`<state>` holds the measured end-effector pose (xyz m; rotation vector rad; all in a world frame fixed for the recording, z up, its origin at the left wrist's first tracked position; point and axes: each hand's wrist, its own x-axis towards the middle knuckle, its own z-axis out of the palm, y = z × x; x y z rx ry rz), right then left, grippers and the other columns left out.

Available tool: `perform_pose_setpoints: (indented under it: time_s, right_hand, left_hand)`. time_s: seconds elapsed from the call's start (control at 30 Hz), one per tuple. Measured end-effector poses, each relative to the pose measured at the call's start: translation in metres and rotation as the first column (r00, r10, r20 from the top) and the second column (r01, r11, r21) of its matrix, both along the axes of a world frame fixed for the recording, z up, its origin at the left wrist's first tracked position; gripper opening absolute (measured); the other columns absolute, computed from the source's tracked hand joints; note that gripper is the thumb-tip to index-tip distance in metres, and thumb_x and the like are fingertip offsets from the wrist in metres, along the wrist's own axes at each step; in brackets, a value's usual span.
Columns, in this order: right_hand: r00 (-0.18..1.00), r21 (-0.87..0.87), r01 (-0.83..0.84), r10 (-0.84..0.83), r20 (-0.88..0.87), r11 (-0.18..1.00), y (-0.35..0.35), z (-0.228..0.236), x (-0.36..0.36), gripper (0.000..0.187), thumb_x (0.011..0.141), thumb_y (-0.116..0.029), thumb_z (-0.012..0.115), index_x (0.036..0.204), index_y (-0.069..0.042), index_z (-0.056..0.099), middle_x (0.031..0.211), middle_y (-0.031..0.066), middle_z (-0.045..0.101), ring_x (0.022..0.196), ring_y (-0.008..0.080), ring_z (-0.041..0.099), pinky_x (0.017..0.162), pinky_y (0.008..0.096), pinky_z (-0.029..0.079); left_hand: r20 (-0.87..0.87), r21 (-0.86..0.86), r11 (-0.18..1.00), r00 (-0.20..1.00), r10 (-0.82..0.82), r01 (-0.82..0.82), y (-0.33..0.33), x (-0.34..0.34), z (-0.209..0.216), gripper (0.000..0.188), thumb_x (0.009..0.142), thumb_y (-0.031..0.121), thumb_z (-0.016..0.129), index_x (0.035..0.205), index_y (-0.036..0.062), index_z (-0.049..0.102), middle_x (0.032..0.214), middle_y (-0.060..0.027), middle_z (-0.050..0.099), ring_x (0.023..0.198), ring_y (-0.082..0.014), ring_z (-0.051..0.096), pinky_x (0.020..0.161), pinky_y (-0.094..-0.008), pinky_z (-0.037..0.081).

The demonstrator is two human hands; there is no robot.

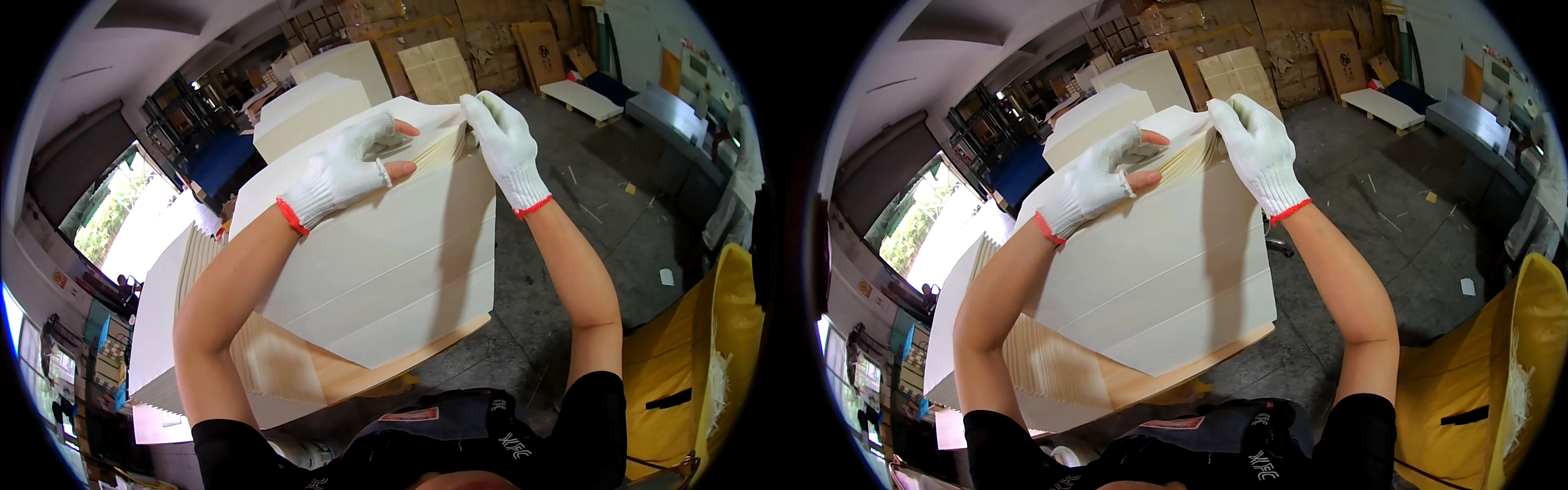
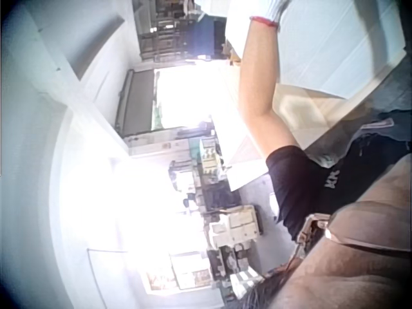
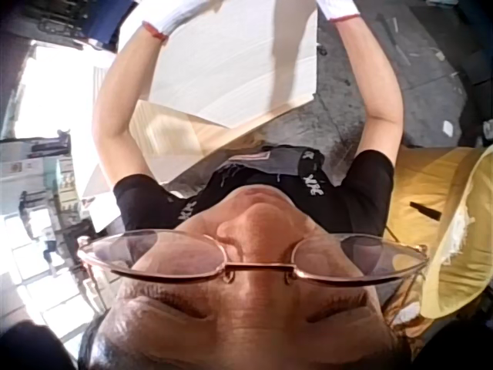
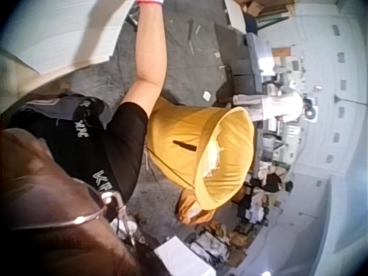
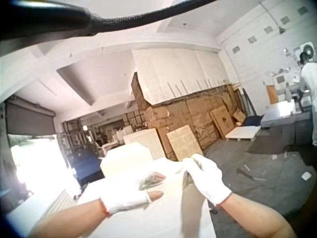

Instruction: The person assembles white paper boxes by folding the flaps and securing them with a stapler. They repeatedly pick up a flat sheet, fold it into a box shape, and staple the edges to complete the assembly.

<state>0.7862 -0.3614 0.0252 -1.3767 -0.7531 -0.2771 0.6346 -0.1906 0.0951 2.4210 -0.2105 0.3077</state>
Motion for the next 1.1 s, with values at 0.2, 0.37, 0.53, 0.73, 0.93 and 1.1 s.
perform_pose_setpoints:
  time_s: [0.2, 0.37, 0.53, 0.73, 0.93, 1.1]
  right_hand:
    - [1.000, 0.002, -0.009, 0.009, -0.006, 1.000, 0.000, -0.001, 0.000, 0.047, 0.096, -0.047, 0.057, 0.075, -0.005, 0.055, 0.063, 0.0005, 0.048, 0.063, 0.0091, 0.045, 0.065, 0.0273, 0.040]
    - [0.996, -0.032, -0.033, 0.030, -0.085, 0.999, -0.002, 0.003, -0.005, 0.050, 0.095, -0.051, 0.058, 0.075, -0.005, 0.056, 0.063, 0.0006, 0.049, 0.064, 0.0083, 0.046, 0.065, 0.0270, 0.040]
    - [0.999, -0.083, -0.005, 0.000, -0.053, 0.997, -0.002, 0.002, -0.001, 0.051, 0.094, -0.052, 0.057, 0.074, -0.006, 0.054, 0.063, 0.0005, 0.048, 0.063, 0.0091, 0.046, 0.065, 0.0280, 0.040]
    - [0.999, -0.060, -0.008, 0.006, -0.034, 0.998, -0.001, 0.000, 0.001, 0.049, 0.095, -0.050, 0.056, 0.074, -0.006, 0.053, 0.064, 0.0000, 0.047, 0.064, 0.0092, 0.046, 0.066, 0.0285, 0.039]
    - [0.999, -0.029, -0.030, 0.029, -0.024, 0.999, -0.003, -0.001, 0.000, 0.047, 0.096, -0.048, 0.057, 0.075, -0.006, 0.053, 0.065, -0.0007, 0.048, 0.063, 0.0081, 0.046, 0.064, 0.0270, 0.039]
    - [0.999, -0.014, -0.049, 0.049, -0.002, 0.999, -0.004, 0.000, 0.000, 0.046, 0.096, -0.049, 0.057, 0.078, -0.006, 0.057, 0.066, -0.0006, 0.049, 0.063, 0.0075, 0.047, 0.064, 0.0273, 0.040]
  left_hand:
    - [0.022, 0.023, 1.000, 1.000, 0.007, -0.008, -0.003, -0.002, 0.000, 0.049, 0.085, 0.017, 0.072, 0.129, 0.0016, 0.057, 0.123, -0.0108, 0.064, 0.118, -0.0187, 0.058, 0.104, -0.0331, 0.044]
    - [0.106, -0.141, 0.988, 0.992, 0.075, -0.060, -0.016, -0.008, -0.001, 0.036, 0.091, 0.008, 0.061, 0.127, 0.0053, 0.060, 0.118, -0.0128, 0.066, 0.113, -0.0201, 0.060, 0.098, -0.0323, 0.047]
    - [0.111, 0.138, 0.986, 0.990, 0.083, -0.098, -0.005, -0.007, 0.000, 0.037, 0.092, 0.012, 0.053, 0.128, 0.0061, 0.060, 0.107, -0.0075, 0.063, 0.097, -0.0118, 0.057, 0.082, -0.0269, 0.047]
    - [0.063, 0.082, 0.986, 0.988, 0.140, -0.145, -0.016, -0.009, 0.001, 0.028, 0.091, 0.014, 0.069, 0.117, 0.0057, 0.062, 0.080, 0.0022, 0.052, 0.071, -0.0057, 0.051, 0.061, -0.0251, 0.041]
    - [0.036, -0.012, 0.993, 0.993, 0.114, -0.113, -0.016, -0.008, 0.002, 0.031, 0.090, 0.016, 0.073, 0.117, 0.0073, 0.062, 0.076, 0.0038, 0.049, 0.064, -0.0046, 0.047, 0.056, -0.0240, 0.037]
    - [0.071, 0.049, 0.992, 0.991, 0.113, -0.117, -0.010, -0.003, 0.001, 0.035, 0.088, 0.012, 0.071, 0.122, 0.0103, 0.062, 0.080, 0.0029, 0.056, 0.066, -0.0072, 0.052, 0.058, -0.0279, 0.043]
